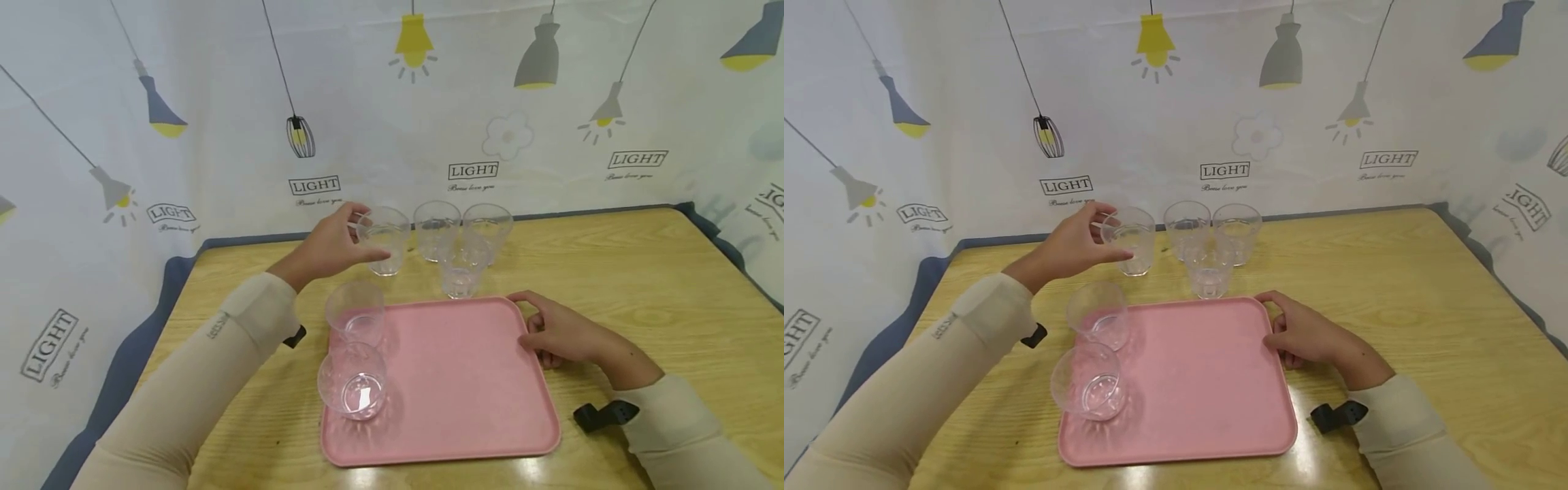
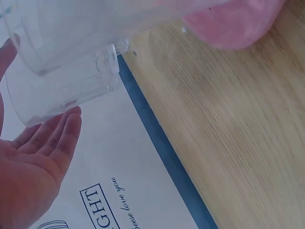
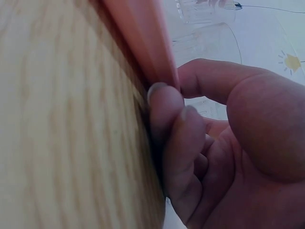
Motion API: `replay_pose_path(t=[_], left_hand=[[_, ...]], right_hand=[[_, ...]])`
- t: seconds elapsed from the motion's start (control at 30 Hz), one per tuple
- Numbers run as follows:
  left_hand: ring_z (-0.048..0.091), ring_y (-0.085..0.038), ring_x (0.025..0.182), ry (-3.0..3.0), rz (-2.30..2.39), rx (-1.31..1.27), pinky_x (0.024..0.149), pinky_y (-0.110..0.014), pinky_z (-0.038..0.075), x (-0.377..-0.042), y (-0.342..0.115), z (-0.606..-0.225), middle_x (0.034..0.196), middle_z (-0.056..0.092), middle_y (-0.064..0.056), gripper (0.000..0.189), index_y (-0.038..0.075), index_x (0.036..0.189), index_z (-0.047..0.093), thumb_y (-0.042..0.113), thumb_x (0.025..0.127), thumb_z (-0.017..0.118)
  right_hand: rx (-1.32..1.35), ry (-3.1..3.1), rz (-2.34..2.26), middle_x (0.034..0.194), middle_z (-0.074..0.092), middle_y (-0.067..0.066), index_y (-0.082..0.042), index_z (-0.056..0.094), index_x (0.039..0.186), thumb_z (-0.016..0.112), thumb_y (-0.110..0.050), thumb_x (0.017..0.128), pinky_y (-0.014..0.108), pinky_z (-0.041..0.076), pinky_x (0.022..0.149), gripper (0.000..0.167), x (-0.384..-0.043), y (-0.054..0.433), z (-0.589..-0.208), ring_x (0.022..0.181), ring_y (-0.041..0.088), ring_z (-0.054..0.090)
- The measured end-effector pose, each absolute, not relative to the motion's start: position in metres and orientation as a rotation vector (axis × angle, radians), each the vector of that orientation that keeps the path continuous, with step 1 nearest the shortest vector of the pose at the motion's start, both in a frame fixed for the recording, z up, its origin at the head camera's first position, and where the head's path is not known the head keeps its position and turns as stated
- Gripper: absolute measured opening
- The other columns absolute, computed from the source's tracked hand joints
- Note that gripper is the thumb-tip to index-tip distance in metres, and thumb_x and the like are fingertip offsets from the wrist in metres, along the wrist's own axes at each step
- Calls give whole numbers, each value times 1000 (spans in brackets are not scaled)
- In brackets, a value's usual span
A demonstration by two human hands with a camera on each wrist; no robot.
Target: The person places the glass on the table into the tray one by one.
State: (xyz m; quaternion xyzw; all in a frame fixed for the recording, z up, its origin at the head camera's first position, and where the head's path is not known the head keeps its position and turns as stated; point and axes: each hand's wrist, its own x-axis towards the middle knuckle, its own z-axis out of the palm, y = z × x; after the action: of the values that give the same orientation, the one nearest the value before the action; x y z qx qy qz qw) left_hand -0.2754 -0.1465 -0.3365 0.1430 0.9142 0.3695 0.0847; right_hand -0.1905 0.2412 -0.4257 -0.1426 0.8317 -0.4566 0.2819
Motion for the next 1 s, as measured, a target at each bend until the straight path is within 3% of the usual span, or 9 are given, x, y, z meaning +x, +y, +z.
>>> replay_pose_path(t=[0.33, 0.57, 0.8, 1.0], left_hand=[[57, -22, 123, 2643, 1054, 561, 104, -43, 50, -266, -141, -330, 136, 56, 0, 90, 20, 145, 39, 47, 74, 86], [58, -18, 127, 2443, 1126, 710, 113, -38, 44, -259, -141, -328, 143, 54, -5, 87, 16, 146, 39, 36, 77, 87], [58, -15, 126, 2352, 1102, 783, 113, -33, 44, -253, -134, -329, 141, 54, -3, 85, 17, 143, 40, 34, 76, 88], [57, -22, 129, 2333, 1040, 827, 111, -36, 46, -246, -128, -331, 142, 53, -5, 86, 18, 143, 40, 33, 74, 89]], right_hand=[[-393, 2231, -1221, 70, 59, 9, -8, 20, 155, 63, -8, 94, 30, 49, 43, 74, -192, 242, -427, 48, 17, 56], [-381, 2219, -1231, 71, 58, 9, -8, 18, 156, 63, -7, 94, 29, 49, 43, 76, -192, 242, -427, 47, 17, 55], [-374, 2215, -1229, 70, 57, 7, -9, 18, 157, 62, -6, 93, 27, 47, 43, 78, -191, 241, -427, 47, 15, 53], [-371, 2211, -1232, 69, 56, 7, -11, 19, 157, 62, -6, 93, 26, 45, 43, 78, -191, 241, -427, 47, 15, 51]])
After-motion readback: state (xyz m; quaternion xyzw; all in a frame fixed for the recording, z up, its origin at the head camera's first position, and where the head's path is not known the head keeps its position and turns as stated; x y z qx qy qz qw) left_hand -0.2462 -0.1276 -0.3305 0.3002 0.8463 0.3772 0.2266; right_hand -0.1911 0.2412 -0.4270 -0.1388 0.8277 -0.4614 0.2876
